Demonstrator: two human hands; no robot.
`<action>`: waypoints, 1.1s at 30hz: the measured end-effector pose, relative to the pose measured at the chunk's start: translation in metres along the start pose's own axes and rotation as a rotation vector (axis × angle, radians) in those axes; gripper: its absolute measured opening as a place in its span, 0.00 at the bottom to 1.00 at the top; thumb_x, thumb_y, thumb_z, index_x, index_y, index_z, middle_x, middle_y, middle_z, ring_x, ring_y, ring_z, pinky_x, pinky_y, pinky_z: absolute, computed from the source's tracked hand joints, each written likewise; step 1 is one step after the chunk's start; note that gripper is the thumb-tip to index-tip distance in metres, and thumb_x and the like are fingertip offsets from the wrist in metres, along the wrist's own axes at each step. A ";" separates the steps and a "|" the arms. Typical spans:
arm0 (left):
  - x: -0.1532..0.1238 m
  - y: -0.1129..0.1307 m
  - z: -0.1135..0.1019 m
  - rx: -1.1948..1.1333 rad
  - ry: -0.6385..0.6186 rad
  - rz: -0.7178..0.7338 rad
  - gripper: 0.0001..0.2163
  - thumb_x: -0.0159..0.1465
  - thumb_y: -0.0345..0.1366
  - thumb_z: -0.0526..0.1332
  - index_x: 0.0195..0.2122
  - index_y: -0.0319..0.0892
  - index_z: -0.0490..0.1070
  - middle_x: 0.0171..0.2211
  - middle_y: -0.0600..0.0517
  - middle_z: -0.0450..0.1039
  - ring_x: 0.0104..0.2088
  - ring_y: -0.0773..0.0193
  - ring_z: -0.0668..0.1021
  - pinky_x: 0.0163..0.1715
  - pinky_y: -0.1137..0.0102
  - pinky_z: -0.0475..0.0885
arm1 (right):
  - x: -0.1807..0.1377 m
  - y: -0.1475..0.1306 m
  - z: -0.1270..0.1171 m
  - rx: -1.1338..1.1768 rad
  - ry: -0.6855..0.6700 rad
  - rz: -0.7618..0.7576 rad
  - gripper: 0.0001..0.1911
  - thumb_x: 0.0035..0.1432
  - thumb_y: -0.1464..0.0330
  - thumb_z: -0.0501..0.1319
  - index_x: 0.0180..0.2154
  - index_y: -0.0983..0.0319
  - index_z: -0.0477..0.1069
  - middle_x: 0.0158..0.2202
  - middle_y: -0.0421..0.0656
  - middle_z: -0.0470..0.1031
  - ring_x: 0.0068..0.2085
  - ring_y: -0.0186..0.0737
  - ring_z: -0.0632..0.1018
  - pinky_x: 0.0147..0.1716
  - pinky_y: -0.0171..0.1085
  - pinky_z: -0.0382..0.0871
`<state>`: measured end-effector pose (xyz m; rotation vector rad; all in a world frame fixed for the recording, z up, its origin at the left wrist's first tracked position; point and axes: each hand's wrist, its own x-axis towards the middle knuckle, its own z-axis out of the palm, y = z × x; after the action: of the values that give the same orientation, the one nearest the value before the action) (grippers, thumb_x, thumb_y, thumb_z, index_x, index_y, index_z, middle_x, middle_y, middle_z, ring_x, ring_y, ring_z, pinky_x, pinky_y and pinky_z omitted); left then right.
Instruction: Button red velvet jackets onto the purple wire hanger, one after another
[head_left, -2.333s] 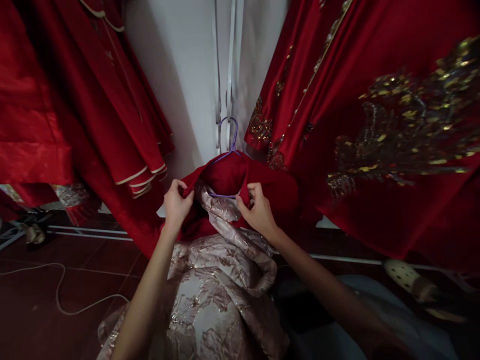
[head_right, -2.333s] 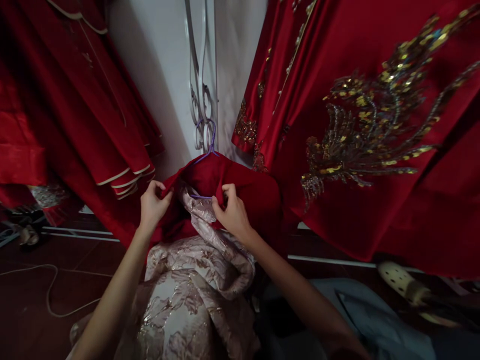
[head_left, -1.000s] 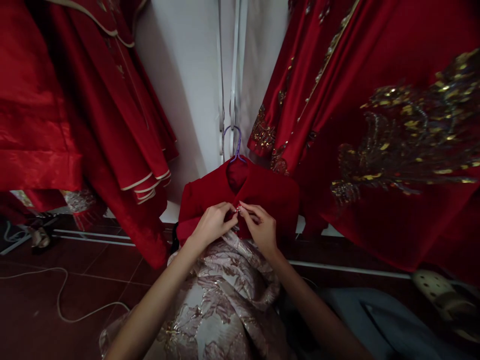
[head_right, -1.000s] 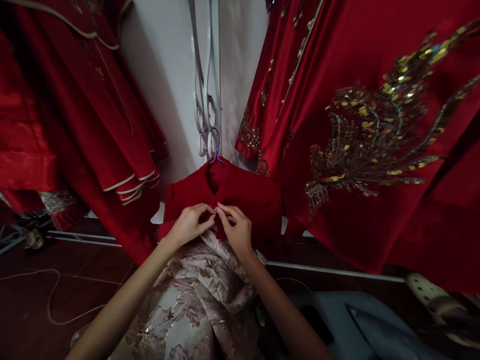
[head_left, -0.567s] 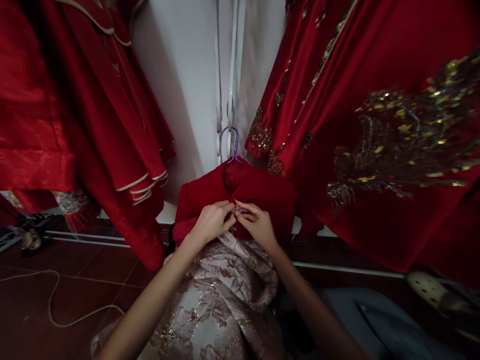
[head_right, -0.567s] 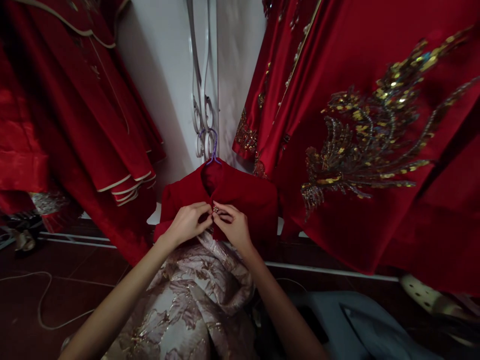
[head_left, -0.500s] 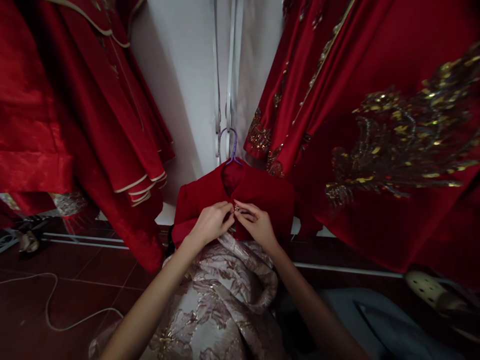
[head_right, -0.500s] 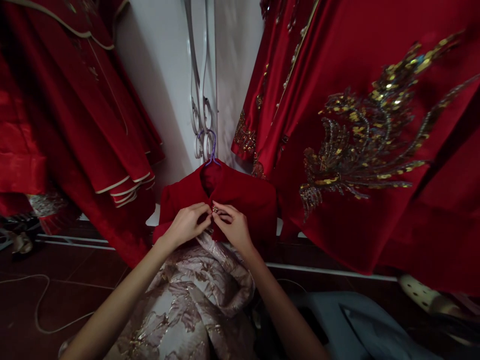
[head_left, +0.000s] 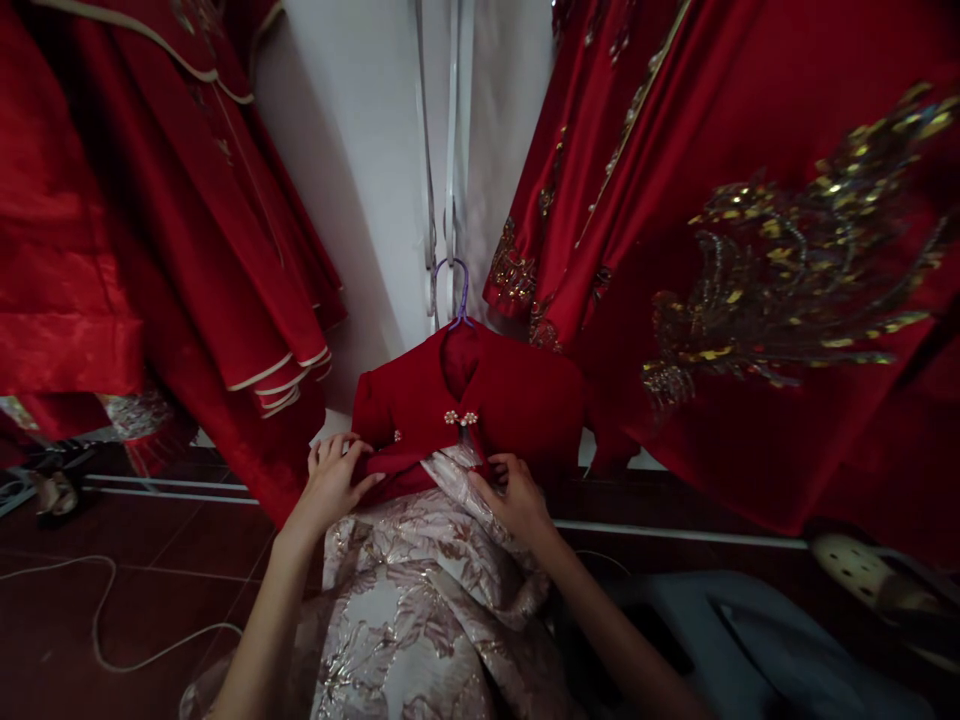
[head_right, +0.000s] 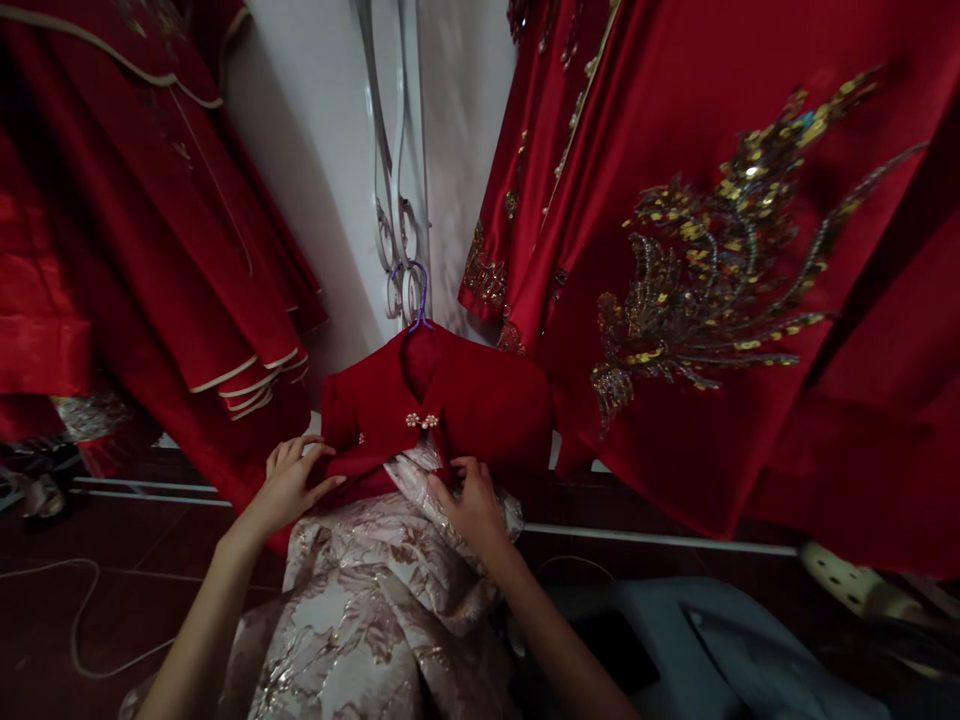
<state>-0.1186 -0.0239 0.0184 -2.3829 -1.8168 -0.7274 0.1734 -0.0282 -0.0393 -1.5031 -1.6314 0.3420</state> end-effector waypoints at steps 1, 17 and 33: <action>0.000 -0.003 -0.005 -0.010 -0.030 0.003 0.12 0.53 0.42 0.61 0.38 0.44 0.69 0.44 0.47 0.66 0.46 0.52 0.68 0.47 0.57 0.63 | 0.002 0.000 0.002 0.008 0.005 0.005 0.17 0.50 0.58 0.58 0.39 0.63 0.67 0.34 0.48 0.70 0.35 0.44 0.73 0.37 0.43 0.69; -0.039 0.134 0.064 -0.158 -0.156 -0.224 0.26 0.56 0.28 0.54 0.57 0.44 0.56 0.32 0.47 0.75 0.29 0.58 0.77 0.29 0.70 0.67 | 0.034 -0.007 -0.080 0.605 0.266 0.242 0.12 0.48 0.60 0.59 0.28 0.63 0.70 0.29 0.42 0.73 0.31 0.37 0.72 0.31 0.33 0.66; -0.037 0.143 0.056 -0.467 -0.255 0.056 0.19 0.57 0.28 0.53 0.51 0.42 0.62 0.47 0.44 0.65 0.48 0.59 0.70 0.49 0.65 0.65 | 0.038 -0.068 0.016 0.248 -0.101 -0.211 0.18 0.54 0.55 0.57 0.22 0.61 0.65 0.18 0.35 0.66 0.21 0.30 0.67 0.26 0.30 0.59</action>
<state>0.0245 -0.0820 -0.0127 -2.9268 -1.8189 -0.9738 0.1196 -0.0039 0.0141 -1.1337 -1.7387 0.4891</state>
